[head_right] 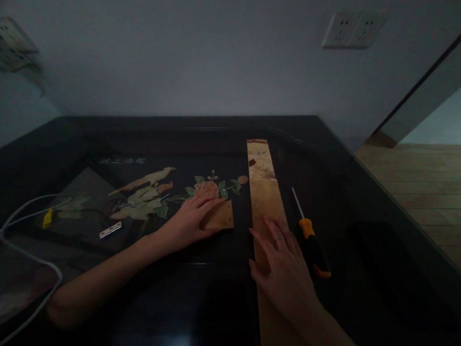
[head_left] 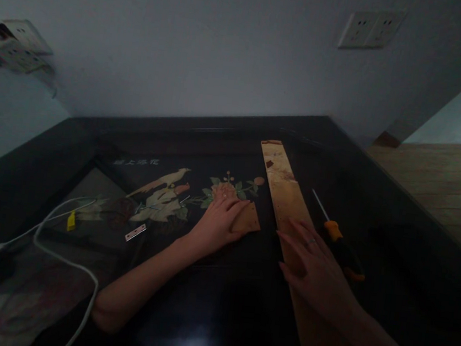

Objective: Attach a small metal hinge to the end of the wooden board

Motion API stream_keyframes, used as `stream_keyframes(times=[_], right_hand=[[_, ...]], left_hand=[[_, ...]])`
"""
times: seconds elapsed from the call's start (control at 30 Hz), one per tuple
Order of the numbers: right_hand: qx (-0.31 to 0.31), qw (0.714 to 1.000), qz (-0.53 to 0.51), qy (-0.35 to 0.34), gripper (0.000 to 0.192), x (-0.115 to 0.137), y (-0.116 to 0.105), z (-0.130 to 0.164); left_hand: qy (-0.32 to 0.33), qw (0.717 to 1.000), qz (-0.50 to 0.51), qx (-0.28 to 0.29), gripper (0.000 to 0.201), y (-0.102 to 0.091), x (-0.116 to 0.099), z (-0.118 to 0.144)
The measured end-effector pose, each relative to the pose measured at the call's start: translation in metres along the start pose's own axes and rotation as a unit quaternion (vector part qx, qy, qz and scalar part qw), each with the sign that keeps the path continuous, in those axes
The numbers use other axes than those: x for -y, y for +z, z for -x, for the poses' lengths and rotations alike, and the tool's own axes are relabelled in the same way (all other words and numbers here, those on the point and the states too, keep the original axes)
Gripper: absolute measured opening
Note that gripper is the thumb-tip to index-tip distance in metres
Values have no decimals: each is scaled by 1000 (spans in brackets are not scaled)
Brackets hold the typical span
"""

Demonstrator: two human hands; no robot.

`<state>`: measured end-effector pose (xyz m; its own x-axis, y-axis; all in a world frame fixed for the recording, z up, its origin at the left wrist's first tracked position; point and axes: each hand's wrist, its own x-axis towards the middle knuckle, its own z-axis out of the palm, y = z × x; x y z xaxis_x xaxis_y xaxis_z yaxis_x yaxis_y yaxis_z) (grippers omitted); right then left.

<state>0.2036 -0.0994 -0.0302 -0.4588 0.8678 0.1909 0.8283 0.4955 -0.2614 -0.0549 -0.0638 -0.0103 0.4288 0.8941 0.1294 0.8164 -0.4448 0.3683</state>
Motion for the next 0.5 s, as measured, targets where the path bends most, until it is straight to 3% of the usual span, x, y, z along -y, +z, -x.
stream_keyframes(times=[0.1, 0.2, 0.33, 0.5], right_hand=[[-7, 1000, 5, -18, 46, -2, 3, -1], [-2, 999, 3, -33, 46, -1, 5, -3], [6, 999, -6, -54, 45, 9, 6, -10], [41, 996, -22, -70, 45, 35, 11, -28]], left_hand=[[-47, 998, -14, -31, 60, -19, 27, 31], [-102, 991, -49, -77, 56, -40, 68, 66], [-212, 963, -109, -126, 56, -63, 122, 111], [-306, 935, -114, -142, 64, -77, 155, 149]])
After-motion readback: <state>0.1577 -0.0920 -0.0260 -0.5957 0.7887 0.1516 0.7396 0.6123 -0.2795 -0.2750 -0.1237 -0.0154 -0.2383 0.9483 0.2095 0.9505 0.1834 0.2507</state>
